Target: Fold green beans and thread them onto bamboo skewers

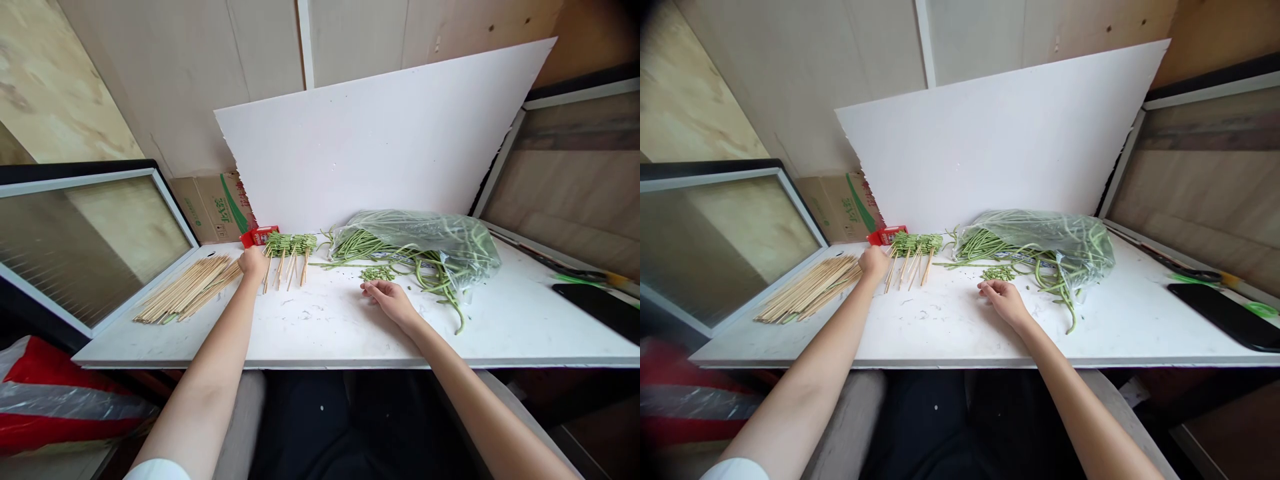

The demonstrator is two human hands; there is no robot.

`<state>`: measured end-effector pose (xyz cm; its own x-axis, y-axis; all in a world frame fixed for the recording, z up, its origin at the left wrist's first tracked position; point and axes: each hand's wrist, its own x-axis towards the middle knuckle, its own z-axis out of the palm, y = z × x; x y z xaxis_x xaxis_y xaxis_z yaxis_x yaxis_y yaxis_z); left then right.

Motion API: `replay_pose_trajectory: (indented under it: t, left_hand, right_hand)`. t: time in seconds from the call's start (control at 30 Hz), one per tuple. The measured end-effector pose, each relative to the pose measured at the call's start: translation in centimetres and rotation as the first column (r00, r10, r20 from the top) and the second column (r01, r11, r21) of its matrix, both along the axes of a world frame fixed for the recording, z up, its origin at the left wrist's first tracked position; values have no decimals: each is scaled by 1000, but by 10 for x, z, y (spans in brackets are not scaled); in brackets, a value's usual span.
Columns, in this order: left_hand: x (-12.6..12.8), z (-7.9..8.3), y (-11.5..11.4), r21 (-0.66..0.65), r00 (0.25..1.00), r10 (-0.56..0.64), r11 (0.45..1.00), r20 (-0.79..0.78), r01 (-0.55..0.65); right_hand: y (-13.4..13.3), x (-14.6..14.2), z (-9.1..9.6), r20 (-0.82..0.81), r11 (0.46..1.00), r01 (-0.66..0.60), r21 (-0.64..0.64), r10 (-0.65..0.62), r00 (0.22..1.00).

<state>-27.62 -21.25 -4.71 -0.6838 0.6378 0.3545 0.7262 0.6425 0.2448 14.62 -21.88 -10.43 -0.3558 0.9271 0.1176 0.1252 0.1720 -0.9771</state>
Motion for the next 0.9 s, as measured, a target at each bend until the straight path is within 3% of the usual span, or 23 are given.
replay_pose_trajectory:
  t: [0.5,0.9]
  left_hand:
    - [7,6,5,-54,999,-51,997,-14,50]
    - [5,3,0,-38,998,-54,998,28,55]
  right_hand:
    - [2,-1,-5,69,999,7,48,-11,998]
    - [0,-1,-5,117,995,8,101,-20,993]
